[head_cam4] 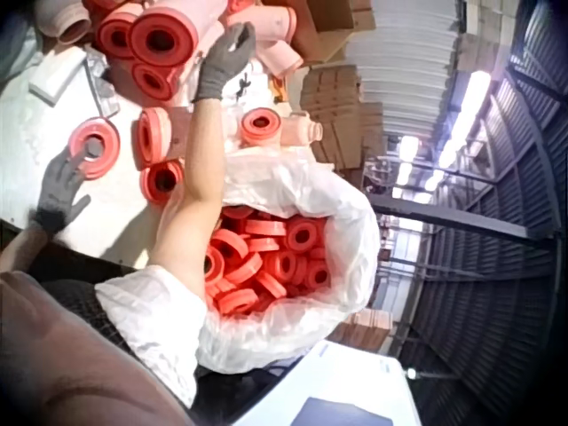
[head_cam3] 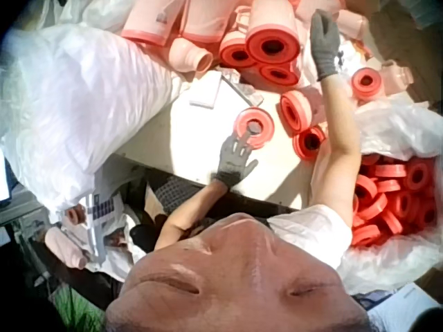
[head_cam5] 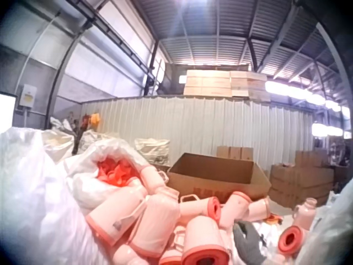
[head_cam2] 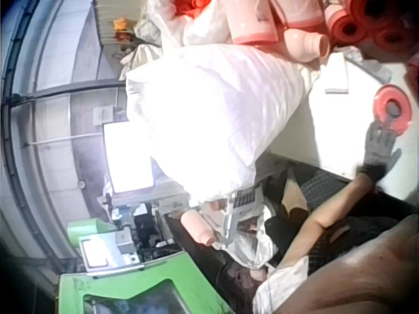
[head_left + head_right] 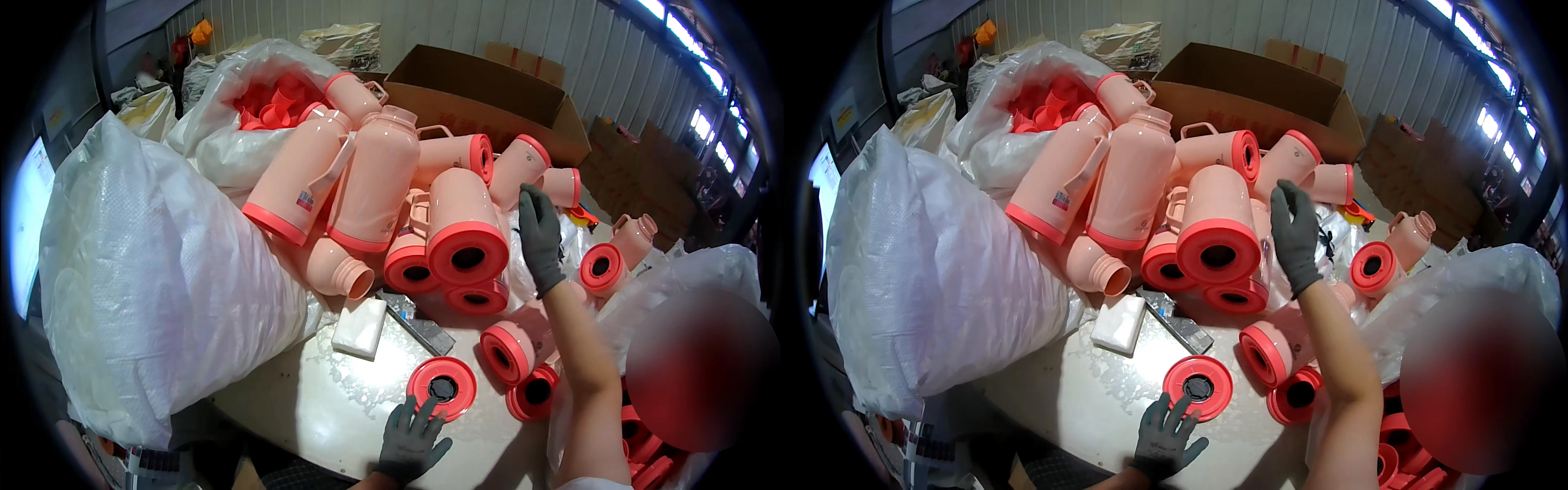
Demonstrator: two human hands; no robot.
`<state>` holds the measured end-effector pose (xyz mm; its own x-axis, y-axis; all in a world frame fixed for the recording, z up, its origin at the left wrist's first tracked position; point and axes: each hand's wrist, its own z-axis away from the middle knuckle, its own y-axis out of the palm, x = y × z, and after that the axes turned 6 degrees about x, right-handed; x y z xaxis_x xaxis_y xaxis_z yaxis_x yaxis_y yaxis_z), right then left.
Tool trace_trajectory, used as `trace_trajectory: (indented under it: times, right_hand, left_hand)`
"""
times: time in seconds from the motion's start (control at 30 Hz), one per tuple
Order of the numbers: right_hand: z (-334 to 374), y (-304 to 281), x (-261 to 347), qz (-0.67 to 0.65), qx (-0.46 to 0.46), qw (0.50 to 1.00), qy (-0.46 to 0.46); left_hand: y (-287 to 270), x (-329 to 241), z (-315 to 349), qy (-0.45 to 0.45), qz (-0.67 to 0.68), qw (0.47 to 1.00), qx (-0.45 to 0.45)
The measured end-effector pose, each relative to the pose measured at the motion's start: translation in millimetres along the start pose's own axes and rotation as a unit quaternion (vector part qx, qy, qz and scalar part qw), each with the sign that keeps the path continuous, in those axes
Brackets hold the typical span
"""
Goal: The person assembles pink plastic pitchers by attaching red lids to the bodies. They pick up a pitcher body, screw on a lid, and place the finished unit into a large white bag. The process is repeated for multiple units.
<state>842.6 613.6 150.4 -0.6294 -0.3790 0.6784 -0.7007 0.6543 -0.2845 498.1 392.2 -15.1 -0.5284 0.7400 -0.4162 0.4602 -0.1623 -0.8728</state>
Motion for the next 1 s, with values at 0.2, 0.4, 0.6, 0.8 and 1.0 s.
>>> trace_trajectory:
  times: [0.2, 0.4, 0.6, 0.8, 1.0]
  right_hand:
    - [-64.3, -15.1, -93.1, 0.253, -0.09, 0.962, 0.043]
    - [-92.1, -101.9, -233.7, 0.337, -0.133, 0.9, 0.244]
    - [-105.1, -165.2, -349.8, 0.417, -0.085, 0.898, 0.109]
    - [-135.5, -161.5, -342.0, 0.442, -0.063, 0.866, 0.224]
    - [-137.7, -213.3, -399.6, 0.392, 0.095, 0.887, 0.225]
  left_hand:
    - [10.5, -4.1, 3.8, -0.014, 0.011, 1.0, -0.022]
    - [21.0, -1.5, 4.2, -0.062, 0.111, 0.99, -0.056]
    - [17.4, 0.0, 0.9, -0.065, 0.079, 0.995, -0.021]
    - [31.7, 5.6, 17.4, -0.084, -0.014, 0.996, -0.025]
    - [24.6, 5.2, 1.4, 0.023, -0.089, 0.996, -0.024]
